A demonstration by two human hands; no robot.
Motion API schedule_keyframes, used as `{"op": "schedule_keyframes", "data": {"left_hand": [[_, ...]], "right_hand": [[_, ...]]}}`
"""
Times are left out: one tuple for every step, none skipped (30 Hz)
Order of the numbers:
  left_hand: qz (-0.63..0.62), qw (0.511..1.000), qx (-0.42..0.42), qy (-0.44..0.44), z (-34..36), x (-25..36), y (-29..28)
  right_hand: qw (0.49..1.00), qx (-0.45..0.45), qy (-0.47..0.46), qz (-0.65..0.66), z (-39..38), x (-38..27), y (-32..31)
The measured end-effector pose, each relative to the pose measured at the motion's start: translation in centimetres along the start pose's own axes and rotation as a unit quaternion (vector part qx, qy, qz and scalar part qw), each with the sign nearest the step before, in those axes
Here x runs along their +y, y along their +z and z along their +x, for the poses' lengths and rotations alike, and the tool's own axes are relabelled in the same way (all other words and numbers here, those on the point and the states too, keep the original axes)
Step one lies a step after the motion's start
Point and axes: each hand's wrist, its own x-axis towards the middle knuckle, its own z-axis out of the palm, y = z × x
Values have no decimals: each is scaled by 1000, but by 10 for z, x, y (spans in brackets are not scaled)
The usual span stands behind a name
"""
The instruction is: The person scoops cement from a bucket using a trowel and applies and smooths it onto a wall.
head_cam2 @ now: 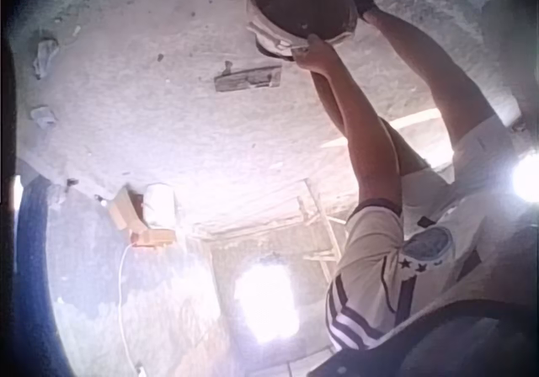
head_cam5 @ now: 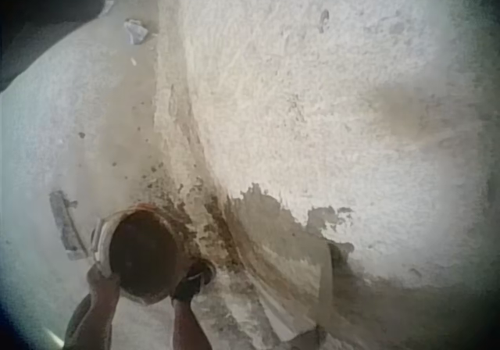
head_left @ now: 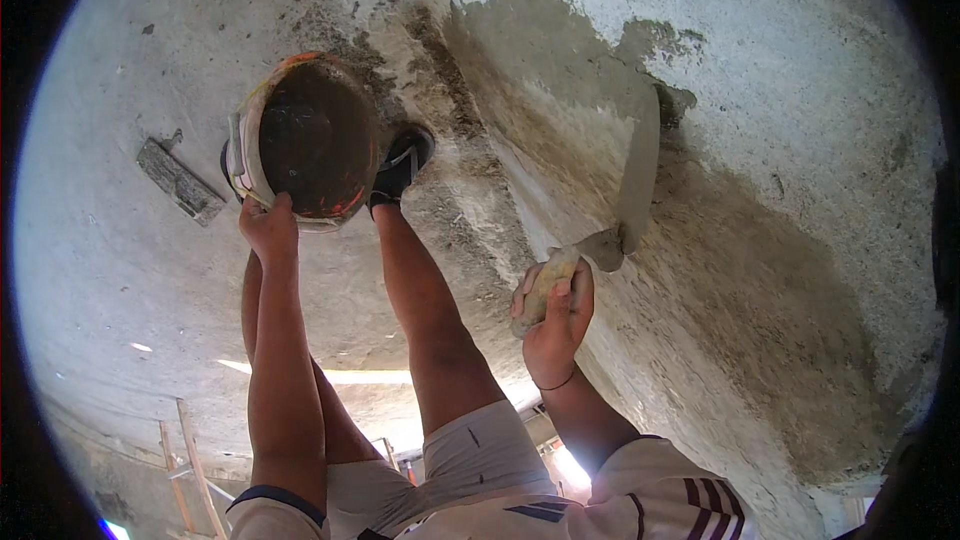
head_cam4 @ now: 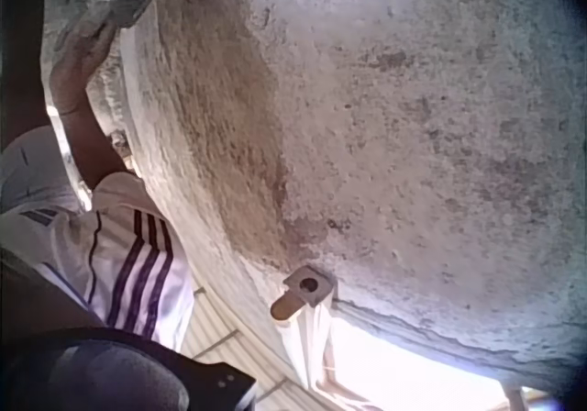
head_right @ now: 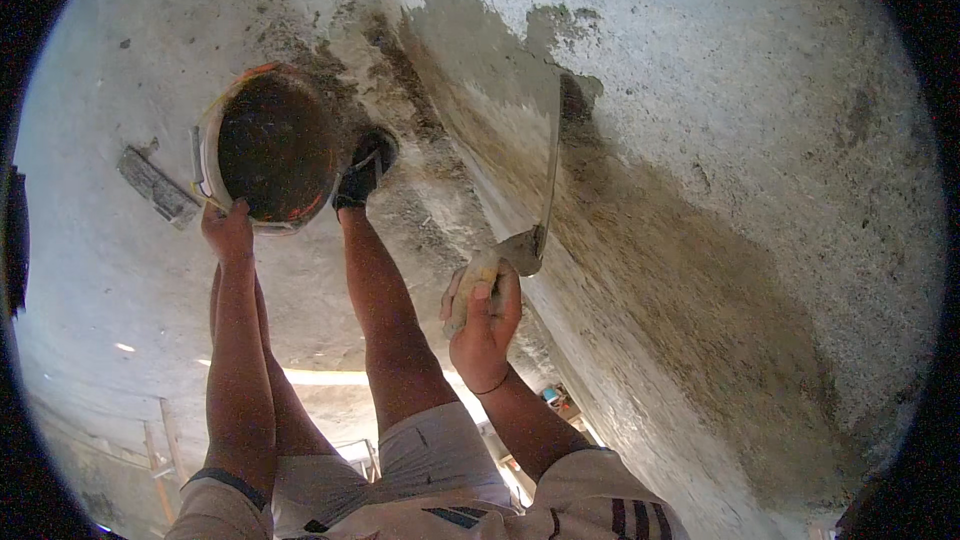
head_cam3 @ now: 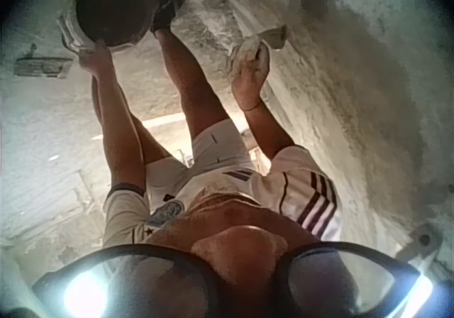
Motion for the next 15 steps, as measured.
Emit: {"op": "schedule_keyframes", "data": {"left_hand": [[1, 1000, 1, 1, 1, -1, -2], [11, 1000, 1, 2, 2, -4, -2], [21, 1000, 2, 3, 4, -6, -3], [20, 1000, 1, 4, 5, -8, -3], [1, 1000, 2, 19, 6, -10, -2], [-19, 999, 3, 34, 7, -11, -2], [-19, 999, 2, 33, 7, -11, -2], [-13, 998, 7, 54, 8, -11, -2], [-6, 997, 13, 75, 9, -11, -2], [-6, 997, 12, 75, 9, -11, -2], [5, 999, 5, 49, 8, -10, -3], [15, 1000, -2, 22, 8, -9, -4], [15, 1000, -3, 20, 6, -5, -3], [11, 999, 5, 42, 4, 1, 1], [8, 998, 14, 64, 2, 4, 3]], "right_hand": [[1000, -4, 16, -21, 0, 1, 0], [999, -8, 32, -41, 0, 1, 0], [999, -8, 32, -41, 2, 3, -1], [998, -17, 43, -48, 6, 5, -2], [997, -26, 54, -57, 9, 7, -4], [997, -25, 53, -57, 10, 10, -7], [995, -18, 66, -73, 10, 14, -11], [993, -11, 79, -88, 10, 15, -13], [993, -11, 80, -89, 9, 12, -14], [994, 0, 66, -89, 8, 7, -12], [995, 10, 53, -88, 7, 3, -11], [995, 10, 53, -89, 4, -1, -11], [996, 13, 4, -83, -2, -6, -12], [996, 16, -44, -78, -5, -10, -13], [996, 16, -44, -80, -5, -14, -14]]}}
